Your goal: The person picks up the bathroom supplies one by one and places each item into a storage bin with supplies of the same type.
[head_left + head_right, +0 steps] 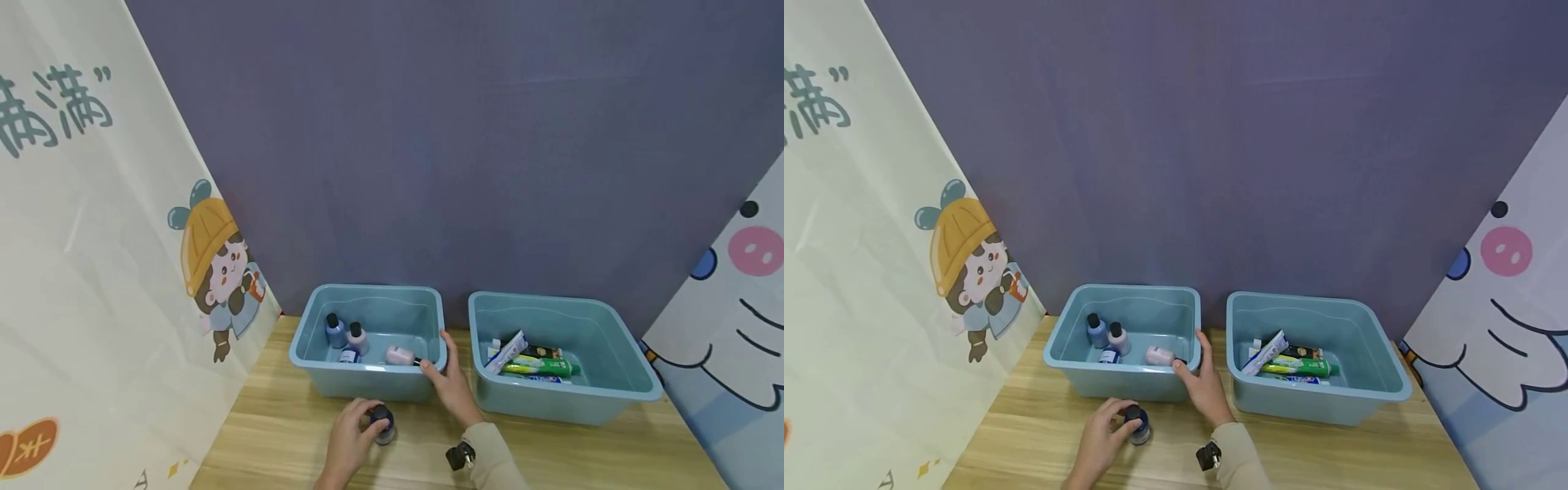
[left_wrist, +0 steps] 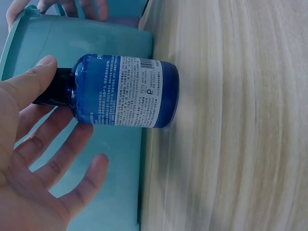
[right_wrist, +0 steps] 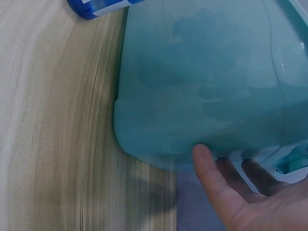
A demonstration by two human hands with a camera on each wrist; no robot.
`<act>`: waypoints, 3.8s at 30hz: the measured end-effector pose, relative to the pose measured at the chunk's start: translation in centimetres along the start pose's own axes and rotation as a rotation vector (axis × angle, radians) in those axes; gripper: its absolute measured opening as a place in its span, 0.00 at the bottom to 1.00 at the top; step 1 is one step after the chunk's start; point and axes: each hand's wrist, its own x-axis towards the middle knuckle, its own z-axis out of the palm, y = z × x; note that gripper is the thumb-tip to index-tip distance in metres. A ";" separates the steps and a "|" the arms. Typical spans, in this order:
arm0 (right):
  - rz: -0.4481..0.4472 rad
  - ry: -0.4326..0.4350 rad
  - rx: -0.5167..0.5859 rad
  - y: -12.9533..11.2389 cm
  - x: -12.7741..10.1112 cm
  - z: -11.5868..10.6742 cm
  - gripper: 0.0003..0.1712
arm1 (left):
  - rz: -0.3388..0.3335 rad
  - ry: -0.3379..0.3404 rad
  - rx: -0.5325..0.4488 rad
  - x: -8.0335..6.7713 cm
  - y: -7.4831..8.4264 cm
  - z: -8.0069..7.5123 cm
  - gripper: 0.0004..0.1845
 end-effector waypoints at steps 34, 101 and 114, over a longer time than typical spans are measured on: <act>-0.012 0.003 0.012 0.1 0.1 0.1 0.48 | 0.013 0.029 -0.155 3.5 3.2 -6.9 0.14; 0.001 0.004 0.015 -0.1 0.0 0.0 0.46 | 0.143 0.105 -0.070 10.2 5.4 -14.1 0.16; 0.009 0.004 0.017 0.0 -0.1 0.1 0.47 | 0.127 0.060 -0.051 12.4 5.0 -14.9 0.16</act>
